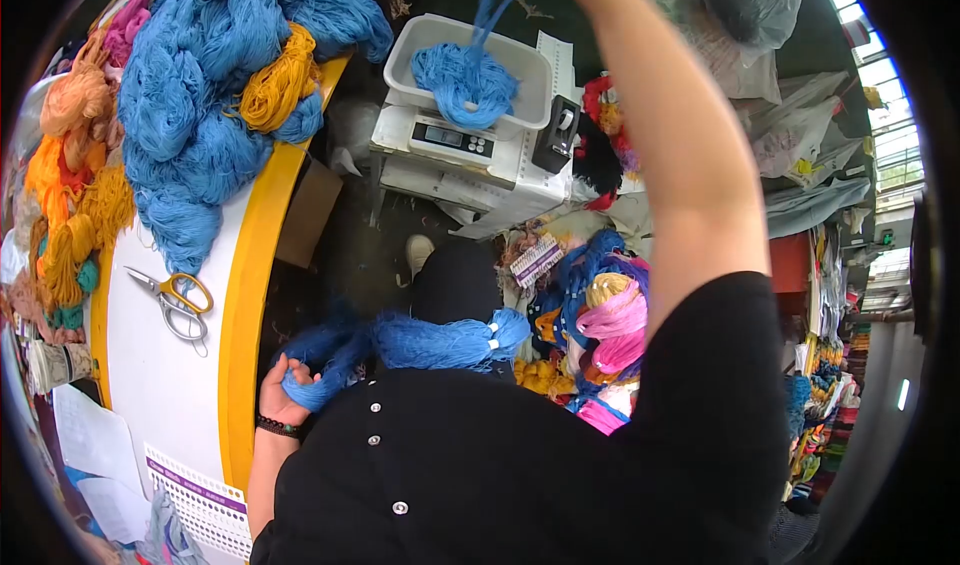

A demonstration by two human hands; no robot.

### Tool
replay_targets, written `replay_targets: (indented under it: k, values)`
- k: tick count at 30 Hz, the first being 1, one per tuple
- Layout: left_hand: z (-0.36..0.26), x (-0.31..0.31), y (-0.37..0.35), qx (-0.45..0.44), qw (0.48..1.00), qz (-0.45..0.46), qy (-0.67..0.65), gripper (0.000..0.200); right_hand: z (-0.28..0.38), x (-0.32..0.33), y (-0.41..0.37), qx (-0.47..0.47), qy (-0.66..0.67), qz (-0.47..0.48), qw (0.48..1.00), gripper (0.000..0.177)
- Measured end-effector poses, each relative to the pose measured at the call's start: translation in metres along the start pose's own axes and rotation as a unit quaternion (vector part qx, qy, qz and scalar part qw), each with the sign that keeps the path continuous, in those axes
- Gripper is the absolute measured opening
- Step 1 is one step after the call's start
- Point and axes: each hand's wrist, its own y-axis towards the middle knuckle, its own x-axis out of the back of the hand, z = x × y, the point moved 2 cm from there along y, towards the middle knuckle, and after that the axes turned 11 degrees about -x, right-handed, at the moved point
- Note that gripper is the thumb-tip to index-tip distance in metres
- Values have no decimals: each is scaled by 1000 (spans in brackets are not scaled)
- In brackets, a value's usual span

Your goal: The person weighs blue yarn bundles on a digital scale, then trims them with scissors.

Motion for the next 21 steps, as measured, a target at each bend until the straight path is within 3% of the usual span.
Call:
replay_targets:
  k: [1,2,3,5,7,9,11,13,15,16,17,18,19,20,21]
  values:
    - [1,-7,-3,0,1000,1,0,23,-50,-5,11,86,-99,23,991,14]
    - [2,-14,-7,-33,999,5,31,25,-119,-33,-38,112,-303,24,946,27]
    - [2,-22,-11,-67,996,8,61,28,-127,-42,-75,100,-245,24,964,24]
    - [3,-41,-23,-69,996,17,59,29,-154,-57,-133,173,-342,23,923,15]
    - [2,-41,-27,-63,995,54,57,35,-166,-64,-171,147,-476,94,862,11]
    - [1,-45,-29,-61,992,93,66,36,-165,-67,-205,241,-422,3,874,12]
    - [0,-59,-32,-65,985,138,85,38,-152,-66,-231,250,-432,-26,866,16]
    - [-1,-73,-35,-74,978,167,102,37,-135,-65,-258,182,-366,-117,905,17]
    - [0,-90,-39,-82,970,195,120,36,-110,-80,-299,92,-252,-89,959,14]
    - [1,-101,-41,-77,966,218,118,37,-109,-95,-325,43,-214,-26,975,13]
    - [4,-111,-44,-71,961,241,117,37,-85,-110,-349,0,-165,112,980,15]
    - [6,-120,-45,-68,960,244,121,38,-84,-128,-371,33,-197,218,955,20]
    - [9,-132,-49,-53,959,255,115,38,-78,-141,-390,-4,-173,321,931,27]
    - [12,-144,-51,-39,957,266,108,38,-81,-154,-407,-159,-12,405,900,37]
    - [16,-151,-51,-11,952,293,85,37,-85,-168,-422,-292,124,455,832,49]
